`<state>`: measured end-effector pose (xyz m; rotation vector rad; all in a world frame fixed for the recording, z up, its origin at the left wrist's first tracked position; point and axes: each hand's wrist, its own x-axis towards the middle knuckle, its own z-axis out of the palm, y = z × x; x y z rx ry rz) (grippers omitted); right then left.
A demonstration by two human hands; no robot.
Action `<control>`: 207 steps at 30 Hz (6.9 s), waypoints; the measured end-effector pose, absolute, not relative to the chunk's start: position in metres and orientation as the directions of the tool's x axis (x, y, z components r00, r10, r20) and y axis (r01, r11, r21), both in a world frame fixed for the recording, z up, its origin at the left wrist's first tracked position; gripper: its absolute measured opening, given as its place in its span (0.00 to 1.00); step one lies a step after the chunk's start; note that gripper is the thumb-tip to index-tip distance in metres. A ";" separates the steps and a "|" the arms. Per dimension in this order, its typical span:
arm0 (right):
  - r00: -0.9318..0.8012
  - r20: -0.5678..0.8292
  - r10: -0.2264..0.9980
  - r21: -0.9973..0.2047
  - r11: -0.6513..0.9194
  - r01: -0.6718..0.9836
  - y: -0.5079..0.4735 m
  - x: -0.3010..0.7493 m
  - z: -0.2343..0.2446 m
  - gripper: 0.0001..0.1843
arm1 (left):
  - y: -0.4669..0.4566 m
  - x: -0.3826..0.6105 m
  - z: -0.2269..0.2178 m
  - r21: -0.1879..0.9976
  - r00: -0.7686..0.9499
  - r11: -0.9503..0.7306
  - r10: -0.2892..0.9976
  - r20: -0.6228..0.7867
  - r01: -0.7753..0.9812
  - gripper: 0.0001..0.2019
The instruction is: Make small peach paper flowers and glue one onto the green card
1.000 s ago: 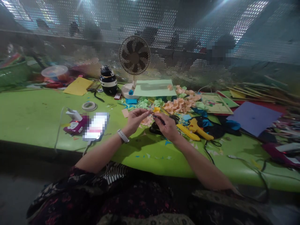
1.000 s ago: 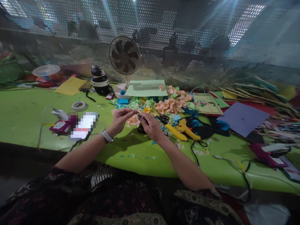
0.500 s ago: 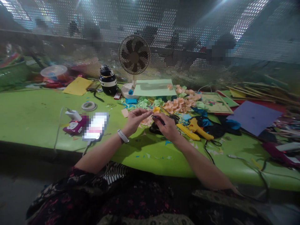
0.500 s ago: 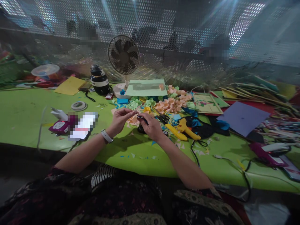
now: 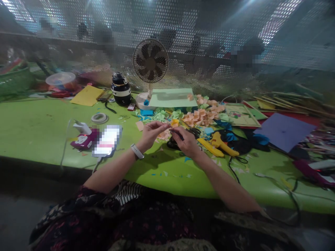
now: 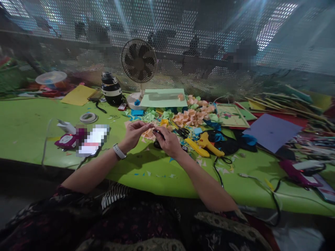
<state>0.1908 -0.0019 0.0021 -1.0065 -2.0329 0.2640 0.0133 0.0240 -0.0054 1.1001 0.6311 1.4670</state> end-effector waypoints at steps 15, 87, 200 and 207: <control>-0.336 0.567 0.752 -0.531 0.646 0.548 -0.003 0.190 0.003 0.19 | 0.025 0.013 -0.006 0.863 0.116 -0.227 0.944 0.310 -0.452 0.12; -0.648 0.159 0.745 -0.085 0.664 0.742 -0.013 0.194 0.014 0.09 | 0.053 -0.017 0.008 0.860 -0.150 -0.477 0.878 0.455 -0.181 0.14; -0.543 0.147 0.826 -0.182 0.563 0.807 0.017 0.226 0.032 0.14 | 0.072 -0.044 -0.019 0.466 0.518 -0.617 0.786 0.337 0.634 0.08; -0.463 0.210 0.861 -0.245 0.504 0.828 0.016 0.237 0.042 0.16 | 0.071 -0.046 -0.029 0.513 0.445 -0.570 0.822 0.355 0.642 0.12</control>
